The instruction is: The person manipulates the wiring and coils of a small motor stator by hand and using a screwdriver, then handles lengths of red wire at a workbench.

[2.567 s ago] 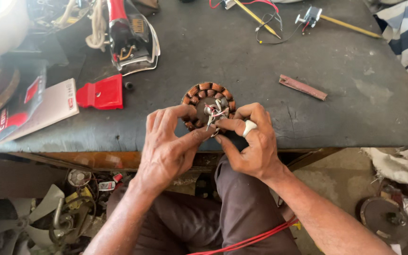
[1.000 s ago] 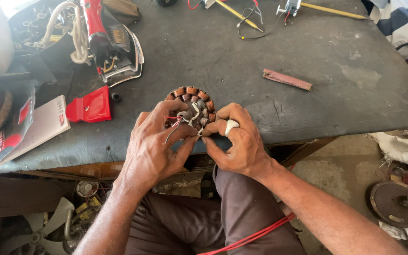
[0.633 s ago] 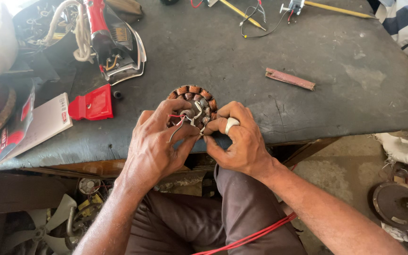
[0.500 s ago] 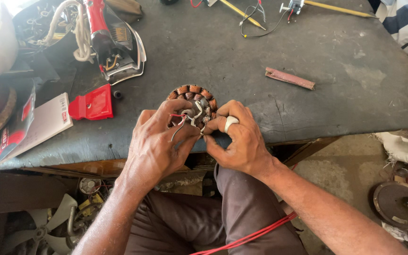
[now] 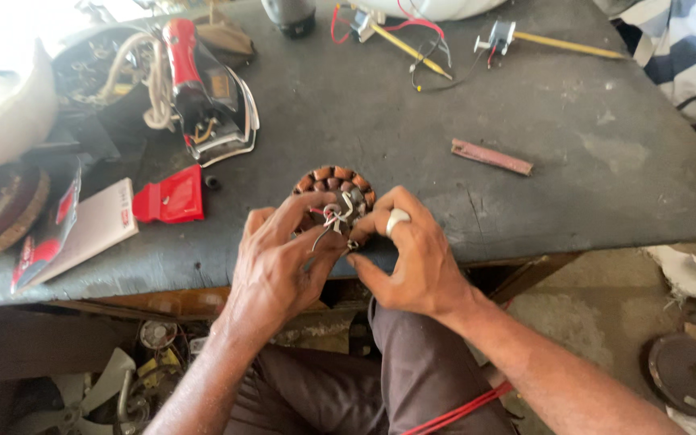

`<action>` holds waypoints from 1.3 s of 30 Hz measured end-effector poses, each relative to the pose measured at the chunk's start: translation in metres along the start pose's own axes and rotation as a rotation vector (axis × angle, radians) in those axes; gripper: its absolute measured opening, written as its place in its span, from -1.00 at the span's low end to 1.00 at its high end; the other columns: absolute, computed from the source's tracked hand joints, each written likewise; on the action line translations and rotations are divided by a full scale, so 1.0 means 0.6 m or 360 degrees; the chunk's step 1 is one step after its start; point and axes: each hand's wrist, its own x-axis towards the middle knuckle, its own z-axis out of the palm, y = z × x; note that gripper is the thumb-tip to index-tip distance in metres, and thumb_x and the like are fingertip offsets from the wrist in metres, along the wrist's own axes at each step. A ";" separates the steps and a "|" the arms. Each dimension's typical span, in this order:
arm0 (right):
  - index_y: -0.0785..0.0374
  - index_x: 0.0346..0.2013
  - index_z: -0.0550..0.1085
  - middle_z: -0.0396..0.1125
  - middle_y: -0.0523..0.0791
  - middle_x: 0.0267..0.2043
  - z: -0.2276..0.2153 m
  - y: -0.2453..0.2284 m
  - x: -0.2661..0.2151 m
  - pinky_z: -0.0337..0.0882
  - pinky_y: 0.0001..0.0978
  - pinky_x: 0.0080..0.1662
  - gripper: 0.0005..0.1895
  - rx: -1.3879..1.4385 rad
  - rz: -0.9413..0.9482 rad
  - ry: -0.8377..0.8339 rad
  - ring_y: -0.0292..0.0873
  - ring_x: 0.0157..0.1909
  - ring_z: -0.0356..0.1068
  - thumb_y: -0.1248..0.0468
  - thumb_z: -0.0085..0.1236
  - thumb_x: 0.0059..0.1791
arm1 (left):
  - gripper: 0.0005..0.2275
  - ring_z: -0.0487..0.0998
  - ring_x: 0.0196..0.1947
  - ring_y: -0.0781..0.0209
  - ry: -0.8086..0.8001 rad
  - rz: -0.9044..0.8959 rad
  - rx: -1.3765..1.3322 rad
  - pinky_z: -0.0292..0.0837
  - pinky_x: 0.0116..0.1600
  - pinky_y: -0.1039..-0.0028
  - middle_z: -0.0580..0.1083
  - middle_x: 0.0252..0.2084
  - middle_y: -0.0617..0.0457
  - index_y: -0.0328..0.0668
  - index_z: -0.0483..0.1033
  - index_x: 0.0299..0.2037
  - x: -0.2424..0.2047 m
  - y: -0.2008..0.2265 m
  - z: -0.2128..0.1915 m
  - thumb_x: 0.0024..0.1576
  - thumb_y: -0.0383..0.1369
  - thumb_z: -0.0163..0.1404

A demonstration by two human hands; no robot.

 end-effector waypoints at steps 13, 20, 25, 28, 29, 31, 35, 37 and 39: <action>0.25 -0.27 0.57 0.32 -0.08 -0.22 0.029 -0.012 -0.012 0.34 -0.25 -0.08 -0.81 -0.0264 -0.0198 0.0237 -0.07 -0.16 0.35 0.38 0.37 -0.16 | -0.72 0.63 -0.09 -0.04 0.0257 -0.0292 -0.0393 0.54 -0.06 0.28 0.54 0.08 0.00 -0.28 0.47 -0.08 -0.014 0.000 0.015 0.02 -0.53 0.21; 0.26 -0.38 0.54 0.29 -0.11 -0.35 0.039 0.005 -0.003 0.37 -0.34 -0.18 -0.88 0.0047 0.0249 0.0139 -0.16 -0.29 0.31 0.37 0.29 -0.20 | -0.76 0.61 -0.05 -0.07 0.0290 -0.0306 -0.0416 0.52 -0.04 0.26 0.54 0.08 0.00 -0.29 0.44 -0.15 -0.016 -0.002 0.021 0.02 -0.52 0.20; 0.28 -0.33 0.54 0.31 -0.11 -0.31 0.026 -0.001 0.001 0.37 -0.34 -0.16 -0.83 0.0095 0.0147 0.0079 -0.17 -0.26 0.31 0.38 0.30 -0.19 | -0.78 0.60 -0.05 -0.07 0.0298 -0.0328 -0.0417 0.51 -0.03 0.24 0.54 0.07 0.01 -0.28 0.44 -0.19 -0.016 0.001 0.024 0.02 -0.52 0.20; 0.30 -0.28 0.57 0.33 -0.09 -0.28 0.030 -0.014 0.003 0.42 -0.34 -0.15 -0.78 0.0033 0.0065 0.0120 -0.16 -0.23 0.38 0.38 0.35 -0.20 | -0.79 0.60 -0.02 -0.07 0.0316 -0.0307 -0.0418 0.51 -0.01 0.24 0.54 0.07 0.01 -0.28 0.44 -0.20 -0.016 0.001 0.024 0.02 -0.54 0.19; 0.30 -0.26 0.60 0.33 -0.08 -0.27 0.031 -0.017 0.004 0.45 -0.35 -0.15 -0.77 0.0009 0.0074 0.0126 -0.16 -0.22 0.42 0.38 0.37 -0.20 | -0.80 0.60 -0.01 -0.08 0.0315 -0.0299 -0.0418 0.50 0.00 0.23 0.54 0.07 0.01 -0.28 0.44 -0.20 -0.016 0.000 0.022 0.02 -0.55 0.18; 0.31 -0.26 0.61 0.35 -0.09 -0.26 0.031 -0.019 0.004 0.46 -0.35 -0.14 -0.81 -0.0028 0.0083 0.0150 -0.17 -0.21 0.44 0.41 0.33 -0.16 | -0.79 0.60 -0.03 -0.08 0.0302 -0.0319 -0.0452 0.51 -0.02 0.24 0.54 0.06 0.01 -0.28 0.44 -0.20 -0.017 0.001 0.020 0.01 -0.55 0.18; 0.34 -0.30 0.58 0.34 -0.11 -0.25 0.039 -0.018 -0.002 0.47 -0.35 -0.12 -0.92 0.0023 0.0181 0.0237 -0.21 -0.19 0.45 0.44 0.26 -0.09 | -0.81 0.60 -0.05 -0.08 0.0288 -0.0322 -0.0476 0.50 -0.04 0.22 0.55 0.03 0.00 -0.28 0.44 -0.25 -0.014 0.001 0.018 -0.01 -0.57 0.18; 0.34 -0.31 0.58 0.31 -0.11 -0.25 0.044 -0.014 -0.002 0.46 -0.34 -0.12 -0.93 0.0064 0.0255 0.0196 -0.20 -0.20 0.43 0.44 0.26 -0.08 | -0.81 0.61 -0.08 -0.05 0.0272 -0.0383 -0.0506 0.51 -0.05 0.23 0.55 0.02 0.02 -0.28 0.44 -0.24 -0.014 0.003 0.019 0.00 -0.57 0.18; 0.34 -0.32 0.58 0.29 -0.11 -0.25 0.047 -0.009 -0.003 0.45 -0.34 -0.12 -0.95 0.0106 0.0338 0.0149 -0.20 -0.20 0.41 0.43 0.25 -0.08 | -0.81 0.62 -0.11 -0.02 0.0251 -0.0452 -0.0540 0.51 -0.07 0.24 0.56 0.01 0.04 -0.28 0.44 -0.24 -0.014 0.004 0.020 0.00 -0.56 0.18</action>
